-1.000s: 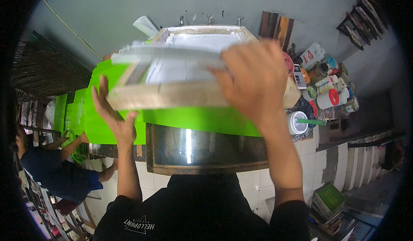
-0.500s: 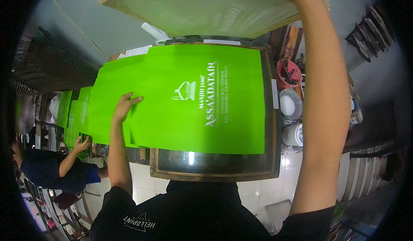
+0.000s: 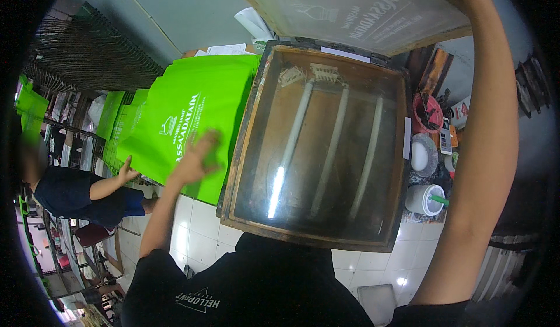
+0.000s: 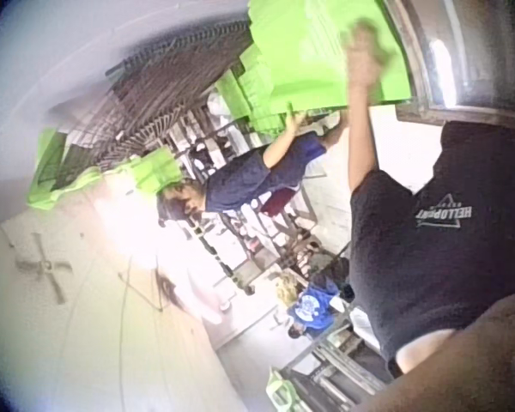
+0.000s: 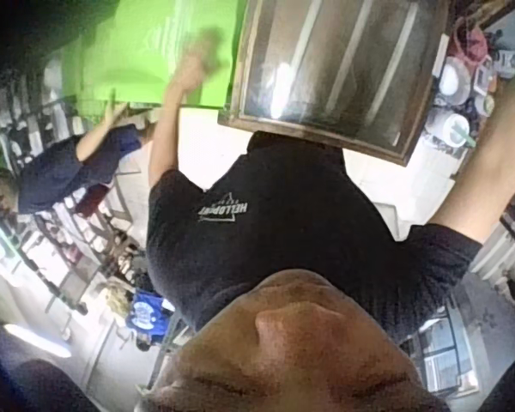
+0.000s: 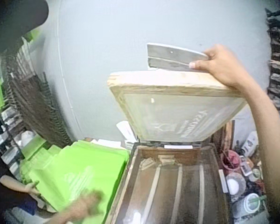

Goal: The person is screen printing onto green bags by placing them on a platen, lowering a screen frame, and using a squeegee to spread white ink across the stencil.

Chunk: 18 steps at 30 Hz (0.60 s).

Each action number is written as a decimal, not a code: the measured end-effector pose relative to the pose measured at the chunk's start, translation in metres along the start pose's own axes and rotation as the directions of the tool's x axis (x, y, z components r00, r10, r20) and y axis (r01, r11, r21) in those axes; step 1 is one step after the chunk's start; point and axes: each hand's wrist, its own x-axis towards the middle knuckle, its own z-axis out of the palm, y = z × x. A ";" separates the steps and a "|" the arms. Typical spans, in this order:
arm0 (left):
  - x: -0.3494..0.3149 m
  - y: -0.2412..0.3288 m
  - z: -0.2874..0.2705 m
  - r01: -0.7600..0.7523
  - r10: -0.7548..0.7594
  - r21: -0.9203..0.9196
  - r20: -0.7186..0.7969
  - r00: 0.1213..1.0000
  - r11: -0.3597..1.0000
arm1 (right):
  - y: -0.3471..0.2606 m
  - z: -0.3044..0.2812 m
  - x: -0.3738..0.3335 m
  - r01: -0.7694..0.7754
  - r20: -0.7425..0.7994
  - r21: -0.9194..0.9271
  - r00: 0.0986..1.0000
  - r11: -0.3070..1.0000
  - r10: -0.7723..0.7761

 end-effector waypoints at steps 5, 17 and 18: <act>-0.021 0.041 0.051 -0.186 0.082 0.317 0.316 0.945 0.930 | -0.012 -0.003 -0.009 -0.074 0.016 -0.002 0.997 0.997 0.074; 0.023 0.031 -0.038 -0.241 -0.689 -0.970 -0.160 0.706 -0.022 | 0.000 -0.011 -0.011 0.000 0.037 -0.065 0.999 0.998 0.002; 0.027 0.045 -0.036 -0.051 -0.626 -0.974 -0.183 0.758 0.222 | -0.002 -0.012 -0.011 0.006 0.030 -0.077 1.000 0.997 -0.004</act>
